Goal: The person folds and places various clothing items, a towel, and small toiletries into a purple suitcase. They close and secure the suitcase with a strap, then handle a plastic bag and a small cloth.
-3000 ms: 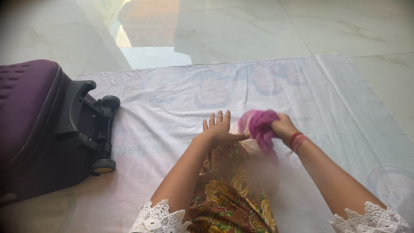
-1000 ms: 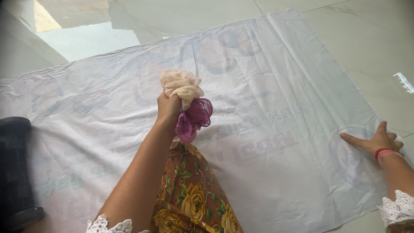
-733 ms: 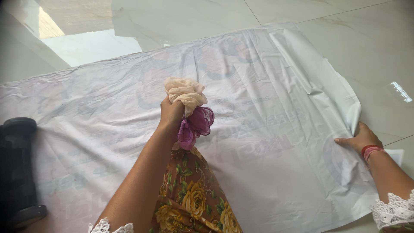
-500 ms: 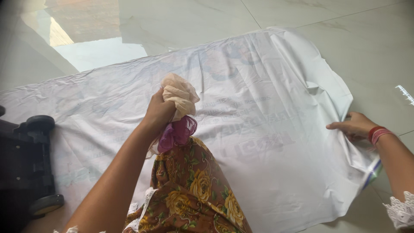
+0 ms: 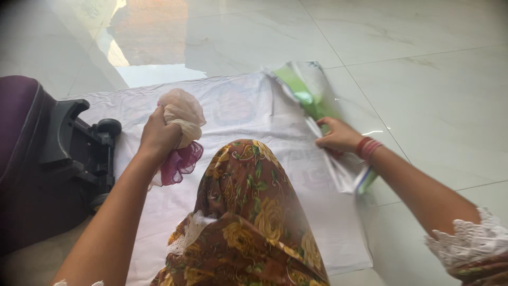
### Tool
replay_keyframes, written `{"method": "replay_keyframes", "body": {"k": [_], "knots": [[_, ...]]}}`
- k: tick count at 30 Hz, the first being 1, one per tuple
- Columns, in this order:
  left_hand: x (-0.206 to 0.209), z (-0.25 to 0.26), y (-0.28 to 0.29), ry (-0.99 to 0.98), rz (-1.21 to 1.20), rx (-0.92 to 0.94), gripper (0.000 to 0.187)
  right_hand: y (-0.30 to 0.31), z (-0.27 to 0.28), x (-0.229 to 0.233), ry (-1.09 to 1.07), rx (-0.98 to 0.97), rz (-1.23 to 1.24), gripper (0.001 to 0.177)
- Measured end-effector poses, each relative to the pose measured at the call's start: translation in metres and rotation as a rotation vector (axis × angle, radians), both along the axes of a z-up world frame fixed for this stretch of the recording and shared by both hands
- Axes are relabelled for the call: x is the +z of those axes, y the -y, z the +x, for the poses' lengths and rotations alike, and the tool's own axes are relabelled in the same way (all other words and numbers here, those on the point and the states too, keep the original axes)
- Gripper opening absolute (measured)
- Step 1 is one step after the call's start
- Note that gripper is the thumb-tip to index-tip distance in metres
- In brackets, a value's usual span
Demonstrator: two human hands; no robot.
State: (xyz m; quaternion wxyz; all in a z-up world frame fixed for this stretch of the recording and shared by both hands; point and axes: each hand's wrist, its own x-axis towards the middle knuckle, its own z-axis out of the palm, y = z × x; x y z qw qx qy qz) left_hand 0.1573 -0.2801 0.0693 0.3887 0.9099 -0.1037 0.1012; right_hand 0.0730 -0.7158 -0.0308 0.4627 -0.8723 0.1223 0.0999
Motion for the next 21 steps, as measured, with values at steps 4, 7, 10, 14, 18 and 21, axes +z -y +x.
{"method": "replay_keyframes", "body": {"k": [4,7,10,14,18,21], "knots": [[-0.001,-0.016,-0.043,-0.007,-0.077,0.089,0.048,-0.088,0.036,-0.039,0.138,0.138,-0.155,0.07],[-0.008,-0.022,-0.069,0.018,-0.101,0.123,0.043,-0.163,0.064,-0.072,0.475,0.267,-0.354,0.059],[-0.02,-0.028,-0.09,0.04,-0.111,0.179,0.047,-0.246,0.078,-0.095,0.373,0.262,-0.331,0.051],[-0.04,-0.037,-0.113,-0.025,-0.147,0.204,0.044,-0.34,0.074,-0.101,0.315,0.348,-0.243,0.057],[-0.059,-0.038,-0.132,-0.054,-0.17,0.191,0.042,-0.389,0.056,-0.091,0.318,0.641,-0.148,0.052],[-0.073,-0.03,-0.138,-0.085,-0.309,0.136,0.039,-0.384,0.057,-0.081,0.384,0.938,0.24,0.046]]}}
